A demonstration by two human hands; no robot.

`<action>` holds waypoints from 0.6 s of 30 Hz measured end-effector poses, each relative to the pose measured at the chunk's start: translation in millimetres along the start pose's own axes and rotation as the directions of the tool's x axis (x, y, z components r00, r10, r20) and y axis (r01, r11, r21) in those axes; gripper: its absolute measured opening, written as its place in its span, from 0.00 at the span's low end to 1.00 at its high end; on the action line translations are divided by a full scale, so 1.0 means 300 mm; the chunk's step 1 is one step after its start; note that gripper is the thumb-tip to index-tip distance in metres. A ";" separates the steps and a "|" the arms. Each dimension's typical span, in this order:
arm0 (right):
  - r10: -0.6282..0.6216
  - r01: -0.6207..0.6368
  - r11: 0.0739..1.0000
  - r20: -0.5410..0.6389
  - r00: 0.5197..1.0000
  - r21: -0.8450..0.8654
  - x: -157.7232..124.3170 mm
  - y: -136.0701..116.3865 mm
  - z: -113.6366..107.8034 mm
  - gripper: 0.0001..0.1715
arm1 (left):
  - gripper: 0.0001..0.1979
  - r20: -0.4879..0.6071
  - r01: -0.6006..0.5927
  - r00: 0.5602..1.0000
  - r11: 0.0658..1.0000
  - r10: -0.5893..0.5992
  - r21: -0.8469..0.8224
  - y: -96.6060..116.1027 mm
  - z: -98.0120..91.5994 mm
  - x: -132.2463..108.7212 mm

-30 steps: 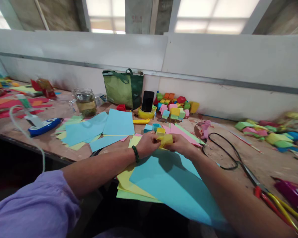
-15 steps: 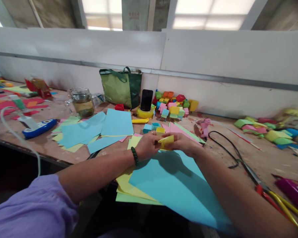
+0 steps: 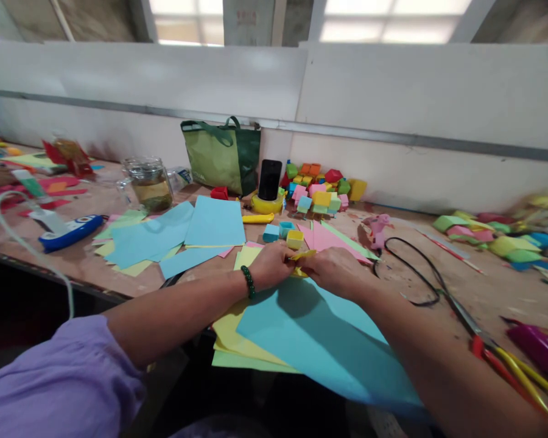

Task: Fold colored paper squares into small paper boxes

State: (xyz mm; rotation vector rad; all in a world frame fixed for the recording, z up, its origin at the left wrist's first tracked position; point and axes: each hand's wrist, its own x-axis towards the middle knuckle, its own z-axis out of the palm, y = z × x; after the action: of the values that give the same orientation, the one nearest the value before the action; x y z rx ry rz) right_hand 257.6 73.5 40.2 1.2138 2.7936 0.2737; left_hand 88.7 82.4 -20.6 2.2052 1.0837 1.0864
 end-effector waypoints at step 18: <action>-0.061 0.059 0.997 0.034 0.998 0.057 0.008 0.012 0.007 0.14 | 0.11 0.032 -0.025 0.999 0.999 0.024 0.032 0.005 -0.002 -0.002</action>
State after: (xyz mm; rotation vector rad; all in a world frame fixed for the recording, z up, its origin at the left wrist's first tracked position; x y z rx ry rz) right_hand 258.8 77.8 38.8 1.1320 2.8188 0.1684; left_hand 88.6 81.0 -19.5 2.2592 1.0705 1.0475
